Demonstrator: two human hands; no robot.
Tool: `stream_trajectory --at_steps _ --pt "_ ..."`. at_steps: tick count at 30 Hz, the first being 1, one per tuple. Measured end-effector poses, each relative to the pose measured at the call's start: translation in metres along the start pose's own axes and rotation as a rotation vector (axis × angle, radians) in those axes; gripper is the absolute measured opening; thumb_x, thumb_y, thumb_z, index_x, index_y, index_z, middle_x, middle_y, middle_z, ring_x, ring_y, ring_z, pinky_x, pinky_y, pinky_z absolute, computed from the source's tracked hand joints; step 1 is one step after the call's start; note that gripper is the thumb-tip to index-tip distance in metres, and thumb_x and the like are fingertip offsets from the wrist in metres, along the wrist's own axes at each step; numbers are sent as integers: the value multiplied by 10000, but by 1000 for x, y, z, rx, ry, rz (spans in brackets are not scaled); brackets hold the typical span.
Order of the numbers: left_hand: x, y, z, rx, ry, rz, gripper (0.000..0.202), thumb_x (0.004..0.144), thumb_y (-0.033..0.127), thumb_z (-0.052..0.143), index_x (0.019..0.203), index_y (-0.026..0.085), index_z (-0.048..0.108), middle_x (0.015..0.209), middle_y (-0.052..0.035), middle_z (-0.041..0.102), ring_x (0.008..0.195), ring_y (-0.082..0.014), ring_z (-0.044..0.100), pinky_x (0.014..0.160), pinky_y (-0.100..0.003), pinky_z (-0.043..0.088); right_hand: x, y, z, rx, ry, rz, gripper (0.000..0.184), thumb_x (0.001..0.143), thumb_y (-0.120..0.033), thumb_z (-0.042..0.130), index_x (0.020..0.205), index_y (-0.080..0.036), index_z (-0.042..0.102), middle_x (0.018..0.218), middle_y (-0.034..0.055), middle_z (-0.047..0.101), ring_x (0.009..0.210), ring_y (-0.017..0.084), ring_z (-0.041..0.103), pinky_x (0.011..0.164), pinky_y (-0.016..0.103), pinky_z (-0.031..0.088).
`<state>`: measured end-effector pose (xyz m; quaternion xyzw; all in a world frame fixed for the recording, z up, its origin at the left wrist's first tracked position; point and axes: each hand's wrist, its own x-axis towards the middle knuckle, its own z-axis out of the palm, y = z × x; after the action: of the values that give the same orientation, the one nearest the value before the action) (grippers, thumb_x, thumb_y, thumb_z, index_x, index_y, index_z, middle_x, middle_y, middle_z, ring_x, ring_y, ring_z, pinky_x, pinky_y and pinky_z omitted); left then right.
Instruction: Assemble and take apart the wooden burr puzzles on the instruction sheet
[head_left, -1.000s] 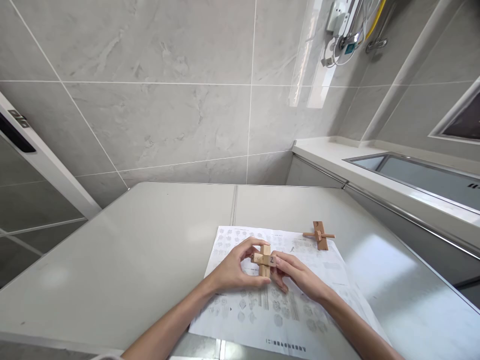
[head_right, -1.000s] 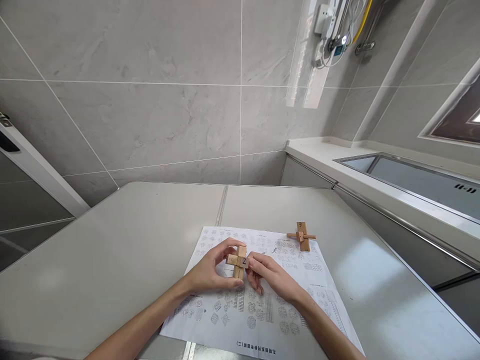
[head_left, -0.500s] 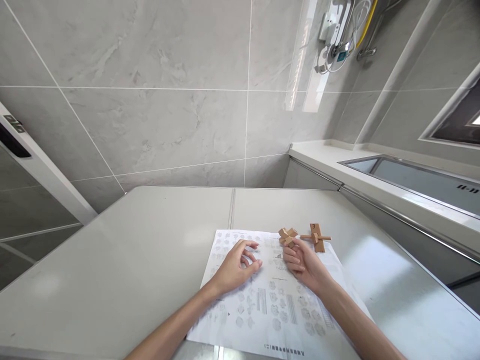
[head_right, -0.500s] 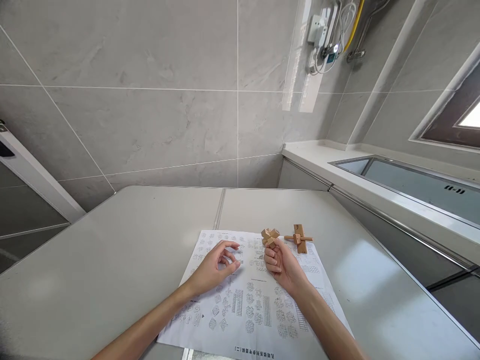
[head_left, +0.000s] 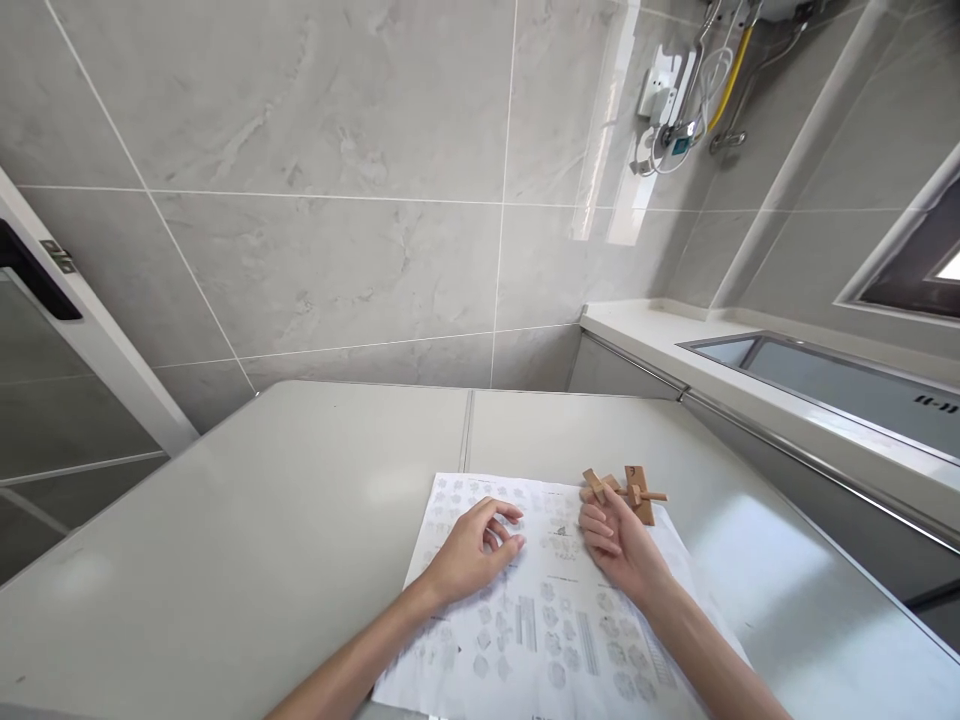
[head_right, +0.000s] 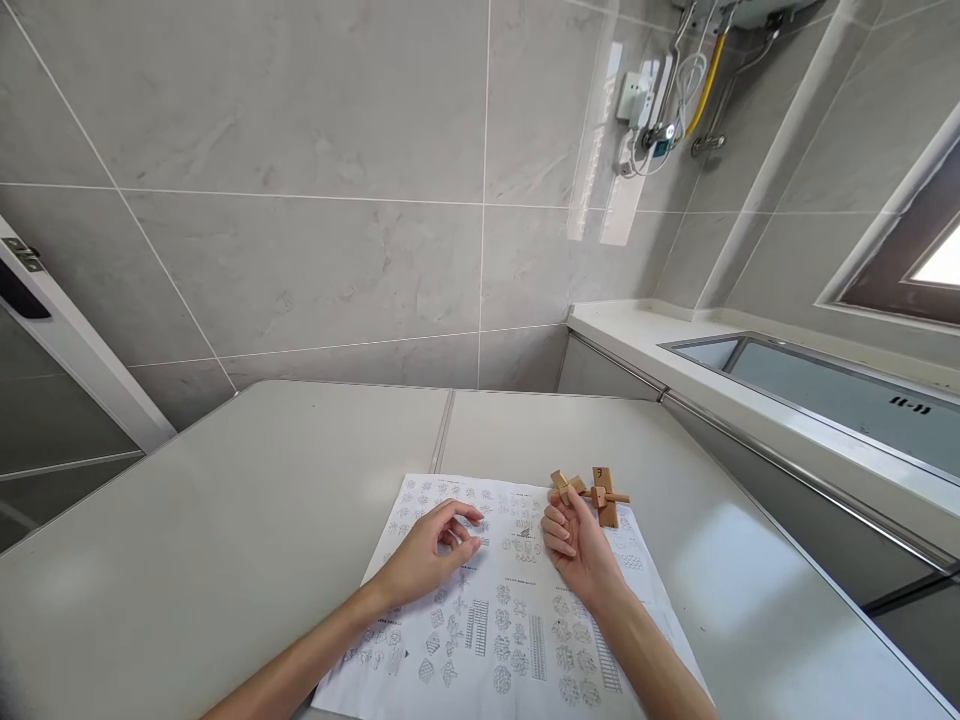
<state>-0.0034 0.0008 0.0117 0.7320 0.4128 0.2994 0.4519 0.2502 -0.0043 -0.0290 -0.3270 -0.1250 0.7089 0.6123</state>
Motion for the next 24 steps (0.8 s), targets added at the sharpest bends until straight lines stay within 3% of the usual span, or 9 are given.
stream_trajectory --at_steps 3,6,8,10,14,18,24 --pt "1 -1 -2 -8 17 7 254 937 371 670 1127 210 717 1193 -89 745 888 -189 700 832 -328 554 -7 8 7 -101 -7 13 366 893 -318 822 760 -224 495 545 -127 334 393 44 271 300 126 259" --pt "4 -2 -8 -27 25 -24 278 956 414 662 1121 200 726 952 -60 763 827 -193 702 804 -320 544 -17 18 14 -222 -16 4 377 878 -368 858 768 -217 531 565 -104 422 425 52 317 341 140 268" --pt "5 -3 -13 -48 42 -57 275 970 424 647 1102 196 727 831 -32 731 803 -194 709 801 -316 538 -23 25 19 -520 -35 -83 409 918 -517 785 787 -225 531 559 -100 436 431 65 326 375 169 277" --pt "7 -4 -19 -70 71 -83 259 979 416 630 1078 197 726 837 -28 723 788 -188 710 802 -315 540 -28 32 23 -739 -40 -151 441 933 -610 715 804 -235 522 538 -107 425 418 71 307 403 198 250" --pt "10 -5 -30 -101 109 -123 251 995 412 596 1040 199 722 912 -47 740 775 -179 694 800 -318 551 -34 43 23 -1060 -137 -233 460 1014 -648 550 811 -236 517 563 -85 413 493 111 347 492 251 278" --pt "19 -10 -40 -105 140 -183 294 999 472 607 1006 203 727 895 -48 735 765 -175 677 767 -298 543 -35 46 19 -1142 -234 -215 439 1074 -614 428 842 -246 487 614 -79 358 537 133 309 518 282 229" --pt "37 -23 -57 -102 217 -259 341 1009 528 592 970 215 722 826 -32 690 692 -154 611 654 -258 513 -29 47 16 -1197 -185 -224 423 1072 -585 421 838 -241 498 641 -68 341 569 144 320 547 285 244"
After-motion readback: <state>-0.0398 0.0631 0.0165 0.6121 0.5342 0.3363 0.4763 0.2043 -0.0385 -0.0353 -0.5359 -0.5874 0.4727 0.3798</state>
